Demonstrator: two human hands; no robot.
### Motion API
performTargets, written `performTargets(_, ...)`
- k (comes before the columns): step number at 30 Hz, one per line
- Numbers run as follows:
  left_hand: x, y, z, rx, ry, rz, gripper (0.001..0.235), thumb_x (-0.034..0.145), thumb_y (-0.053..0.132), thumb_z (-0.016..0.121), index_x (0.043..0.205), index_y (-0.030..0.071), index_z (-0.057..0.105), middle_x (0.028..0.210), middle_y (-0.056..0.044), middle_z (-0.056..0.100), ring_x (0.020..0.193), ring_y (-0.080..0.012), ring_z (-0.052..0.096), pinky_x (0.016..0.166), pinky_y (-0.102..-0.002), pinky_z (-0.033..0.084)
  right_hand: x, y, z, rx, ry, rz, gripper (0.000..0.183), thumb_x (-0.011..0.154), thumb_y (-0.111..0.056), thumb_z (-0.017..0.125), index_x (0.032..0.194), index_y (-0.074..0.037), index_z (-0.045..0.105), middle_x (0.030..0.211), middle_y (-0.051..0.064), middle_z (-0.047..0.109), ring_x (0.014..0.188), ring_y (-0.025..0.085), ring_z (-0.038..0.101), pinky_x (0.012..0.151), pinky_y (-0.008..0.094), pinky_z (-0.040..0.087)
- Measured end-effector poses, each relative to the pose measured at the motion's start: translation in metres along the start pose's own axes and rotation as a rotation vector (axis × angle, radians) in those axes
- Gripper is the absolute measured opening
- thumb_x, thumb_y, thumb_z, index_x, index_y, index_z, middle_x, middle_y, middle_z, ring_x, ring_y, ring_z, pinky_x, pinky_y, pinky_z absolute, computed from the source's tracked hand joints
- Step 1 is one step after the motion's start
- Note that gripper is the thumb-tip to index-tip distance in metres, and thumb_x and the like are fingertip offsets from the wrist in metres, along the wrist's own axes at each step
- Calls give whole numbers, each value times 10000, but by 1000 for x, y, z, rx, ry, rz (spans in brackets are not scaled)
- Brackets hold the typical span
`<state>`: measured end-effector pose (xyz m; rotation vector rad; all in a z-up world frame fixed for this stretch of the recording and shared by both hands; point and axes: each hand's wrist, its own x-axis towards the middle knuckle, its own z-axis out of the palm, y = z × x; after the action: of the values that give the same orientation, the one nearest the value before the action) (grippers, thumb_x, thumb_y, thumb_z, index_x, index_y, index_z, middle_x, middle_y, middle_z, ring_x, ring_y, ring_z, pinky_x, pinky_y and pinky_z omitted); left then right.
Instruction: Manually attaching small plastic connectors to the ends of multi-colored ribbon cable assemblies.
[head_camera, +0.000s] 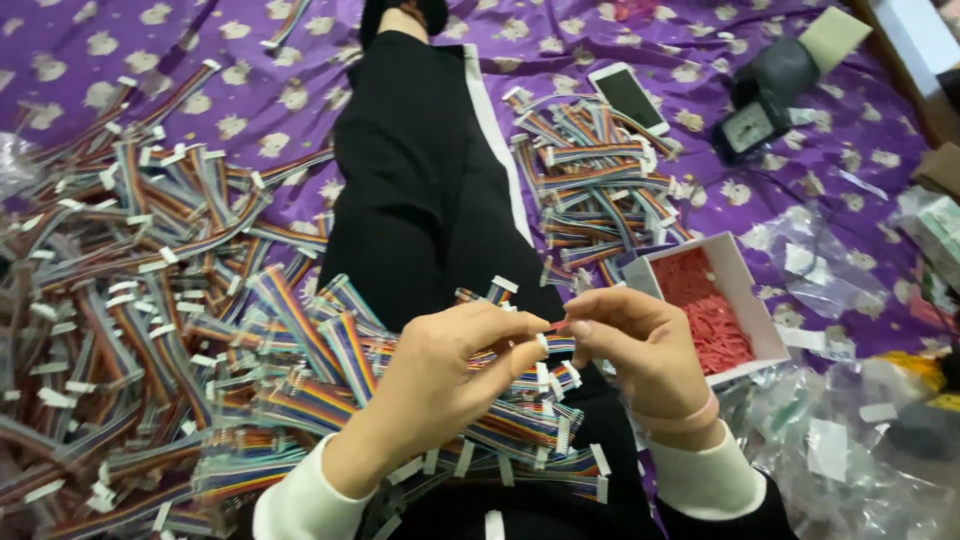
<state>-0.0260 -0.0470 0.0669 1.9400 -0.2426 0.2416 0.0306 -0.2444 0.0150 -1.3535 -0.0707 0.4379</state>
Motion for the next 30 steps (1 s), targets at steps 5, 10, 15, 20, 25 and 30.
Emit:
performTargets(5,-8,-4,-3,-93,66,-106,62,763,40,656,813,14,682,660,-25,656,491,-65,492,418,-181,385,-1,1,24,-6,-57,-91,227,744,52,663,969,56,630,809,150,675,662,183,630,566,258,532)
performTargets(10,-17,-14,-4,62,90,-33,79,742,61,682,812,26,674,693,-25,674,490,-72,532,430,-180,425,-7,5,39,-76,-97,-110,215,739,26,693,937,21,609,756,122,685,579,149,642,531,219,540)
performTargets(15,-25,-21,-1,100,-42,-79,63,696,37,641,745,68,614,603,19,599,475,-76,492,434,-206,410,-2,11,26,51,-280,142,194,764,5,668,951,44,635,812,180,714,643,183,669,618,263,570)
performTargets(20,-25,-26,-2,-71,-3,-232,55,728,61,617,756,33,655,603,-14,634,494,-81,511,444,-180,418,81,60,-52,-672,-93,-96,333,798,-31,580,1131,-54,575,1007,99,616,819,186,621,723,282,520)
performTargets(25,-21,-25,-3,-83,19,-237,104,770,105,611,788,15,659,627,-31,656,510,-89,546,453,-181,449,116,79,-74,-1187,-381,-178,228,714,-108,661,933,-69,712,1147,23,621,956,234,615,821,313,495)
performTargets(30,-5,-16,-8,-74,10,-100,50,750,60,604,724,23,583,1363,-292,450,786,-145,623,545,-195,443,81,-14,-23,-659,-246,82,214,730,-82,697,911,22,746,677,70,692,530,91,539,473,179,411)
